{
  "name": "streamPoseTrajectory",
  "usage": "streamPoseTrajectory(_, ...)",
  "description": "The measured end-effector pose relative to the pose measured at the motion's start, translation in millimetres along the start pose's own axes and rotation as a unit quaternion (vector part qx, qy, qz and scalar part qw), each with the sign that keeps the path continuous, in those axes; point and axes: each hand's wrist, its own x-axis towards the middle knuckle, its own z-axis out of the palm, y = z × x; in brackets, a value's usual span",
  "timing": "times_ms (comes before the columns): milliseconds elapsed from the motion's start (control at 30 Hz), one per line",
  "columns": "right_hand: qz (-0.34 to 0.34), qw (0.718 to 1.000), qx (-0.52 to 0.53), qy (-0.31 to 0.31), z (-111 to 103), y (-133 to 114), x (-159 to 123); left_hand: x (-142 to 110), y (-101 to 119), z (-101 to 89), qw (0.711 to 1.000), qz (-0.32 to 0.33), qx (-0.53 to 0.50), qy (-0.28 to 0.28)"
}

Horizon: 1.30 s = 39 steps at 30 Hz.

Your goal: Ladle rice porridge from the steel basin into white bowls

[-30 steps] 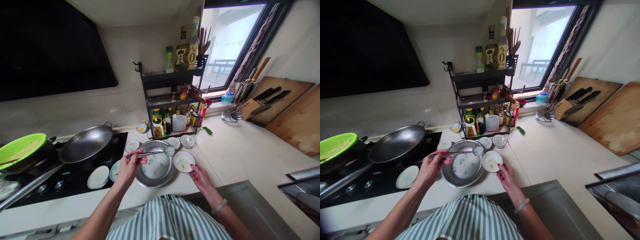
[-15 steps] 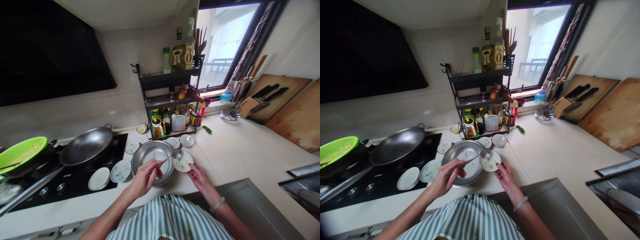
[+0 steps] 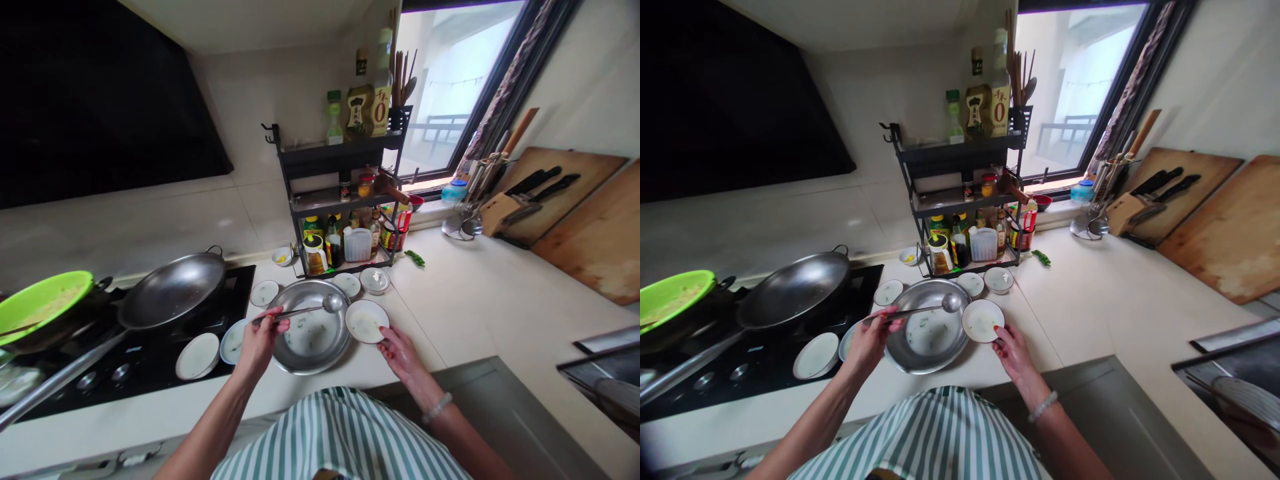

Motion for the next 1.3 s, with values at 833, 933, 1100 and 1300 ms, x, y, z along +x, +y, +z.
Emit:
streamPoseTrajectory(833, -0.029, 0.999, -0.045, 0.009, -13.7, 4.9, 10.1, 20.9, -54.2, -4.5, 0.999, -0.038, -0.004, 0.031)
streamPoseTrajectory(933, -0.028, 0.999, -0.035, 0.012, -13.1, 3.6, 9.8, 19.6, -49.1, -6.9, 0.997, -0.054, -0.024, 0.045)
streamPoseTrajectory(1100, -0.029, 0.999, -0.042, 0.015, -12.2, 2.7, 9.0, 16.9, -40.3, -9.5, 0.996, -0.06, -0.029, 0.056)
streamPoseTrajectory(1300, -0.031, 0.998, -0.045, 0.013, -11.6, 4.3, 8.4, 12.6, -31.4, -11.6, 0.996, -0.055, -0.022, 0.063)
